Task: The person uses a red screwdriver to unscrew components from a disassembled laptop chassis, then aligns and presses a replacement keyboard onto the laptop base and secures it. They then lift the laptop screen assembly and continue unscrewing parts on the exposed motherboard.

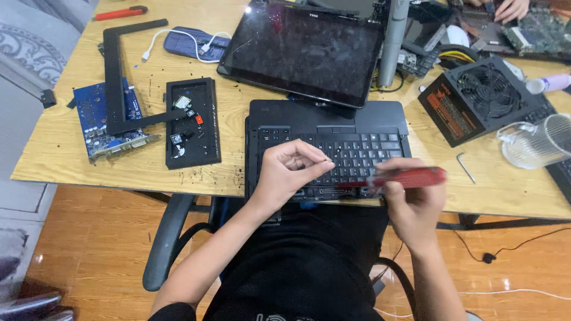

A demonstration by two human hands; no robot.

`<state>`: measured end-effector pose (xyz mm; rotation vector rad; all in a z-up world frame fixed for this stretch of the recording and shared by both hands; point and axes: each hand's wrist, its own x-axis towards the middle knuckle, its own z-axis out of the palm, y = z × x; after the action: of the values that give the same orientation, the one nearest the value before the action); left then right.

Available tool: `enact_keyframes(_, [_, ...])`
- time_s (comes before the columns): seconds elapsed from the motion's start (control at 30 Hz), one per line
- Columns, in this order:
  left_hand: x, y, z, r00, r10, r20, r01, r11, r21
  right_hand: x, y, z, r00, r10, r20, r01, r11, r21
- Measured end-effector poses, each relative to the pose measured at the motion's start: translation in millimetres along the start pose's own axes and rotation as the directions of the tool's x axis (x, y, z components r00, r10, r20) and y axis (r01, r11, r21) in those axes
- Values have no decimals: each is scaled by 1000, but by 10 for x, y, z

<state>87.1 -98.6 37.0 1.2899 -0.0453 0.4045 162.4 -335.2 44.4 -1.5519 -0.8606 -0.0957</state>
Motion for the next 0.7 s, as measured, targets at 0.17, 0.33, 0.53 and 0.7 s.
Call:
enact_keyframes(0.17, [-10, -105, -213, 993, 60, 103, -41, 984, -175, -24, -138, 99, 997, 49, -59, -34, 974, 226])
enact_keyframes(0.33, [-21, -169, -329, 969, 136, 207, -44, 916, -398, -136, -148, 162, 999, 37, -41, -24, 958, 284])
enact_keyframes(0.53, [-24, -169, -364, 970, 77, 232, 82, 791, -607, -203, -195, 195, 996, -76, 41, 61, 956, 286])
enact_keyframes(0.7, [-34, -154, -384, 920, 120, 372, 151, 770, -620, -221, -276, 241, 979, -165, 119, 128, 955, 267])
